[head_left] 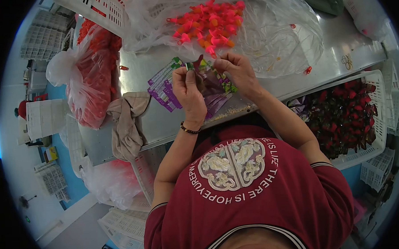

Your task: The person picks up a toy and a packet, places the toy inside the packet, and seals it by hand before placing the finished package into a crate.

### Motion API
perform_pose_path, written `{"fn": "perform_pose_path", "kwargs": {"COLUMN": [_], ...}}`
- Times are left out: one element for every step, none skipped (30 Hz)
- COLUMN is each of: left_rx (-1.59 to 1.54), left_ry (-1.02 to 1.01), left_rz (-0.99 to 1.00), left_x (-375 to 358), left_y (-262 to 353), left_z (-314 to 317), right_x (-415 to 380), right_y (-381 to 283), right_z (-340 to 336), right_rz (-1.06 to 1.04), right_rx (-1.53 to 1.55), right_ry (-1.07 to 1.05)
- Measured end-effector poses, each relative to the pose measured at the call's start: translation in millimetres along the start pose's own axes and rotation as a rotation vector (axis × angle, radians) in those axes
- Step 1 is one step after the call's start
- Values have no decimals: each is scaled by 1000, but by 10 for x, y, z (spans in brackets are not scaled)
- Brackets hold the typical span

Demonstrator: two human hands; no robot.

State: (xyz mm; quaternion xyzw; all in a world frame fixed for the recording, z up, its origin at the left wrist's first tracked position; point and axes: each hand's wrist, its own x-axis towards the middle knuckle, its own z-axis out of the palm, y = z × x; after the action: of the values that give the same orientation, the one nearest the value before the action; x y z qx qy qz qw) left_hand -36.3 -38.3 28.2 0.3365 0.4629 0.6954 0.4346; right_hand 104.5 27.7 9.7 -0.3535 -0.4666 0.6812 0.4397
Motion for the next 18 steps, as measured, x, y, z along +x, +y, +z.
{"fn": "perform_pose_path", "kwargs": {"left_rx": [1,19,36,34,62,91,92,93,96,97,48,-3,-3,-33,-63,-64,-59,-55], "left_ry": [2,46,89,88,65,43,42,35,31,34,34,34,36,50,63,61,68,76], "left_rz": [0,68,135,135,125,116,117,134,149,150,149,148,147,125,103,104,121,139], "left_x": [11,48,72,70,60,52,38,17,0,-5,-6,-9,-12,-10,-11,-10,-8,-5], "left_y": [-33,-84,-113,-108,-92,-71,-48,-25,-13,-13,-15,-20,-27,-36,-40,-36,-30,-23], "left_z": [14,70,110,118,118,119,132,148,152,143,130,120,112,107,106,113,123,133], "right_x": [-60,-126,-156,-155,-160,-163,-144,-107,-84,-73,-61,-54,-47,-39,-37,-37,-38,-37], "right_y": [-95,-221,-300,-303,-298,-296,-274,-226,-194,-161,-135,-116,-96,-77,-63,-55,-51,-53], "right_z": [107,220,281,283,287,289,250,173,129,112,103,100,109,126,138,143,147,157], "right_rz": [1,-2,-6,-7,-28,-49,-51,-52,-52,-50,-84,-118,-116,-95,-75,-78,-47,-18], "right_rx": [1,148,294,292,191,91,92,45,-2,-1,-11,-23,-23,-11,2,1,76,150], "right_ry": [-1,32,67,68,69,69,69,2,-65,-68,-45,-21,-22,31,85,86,81,73]}}
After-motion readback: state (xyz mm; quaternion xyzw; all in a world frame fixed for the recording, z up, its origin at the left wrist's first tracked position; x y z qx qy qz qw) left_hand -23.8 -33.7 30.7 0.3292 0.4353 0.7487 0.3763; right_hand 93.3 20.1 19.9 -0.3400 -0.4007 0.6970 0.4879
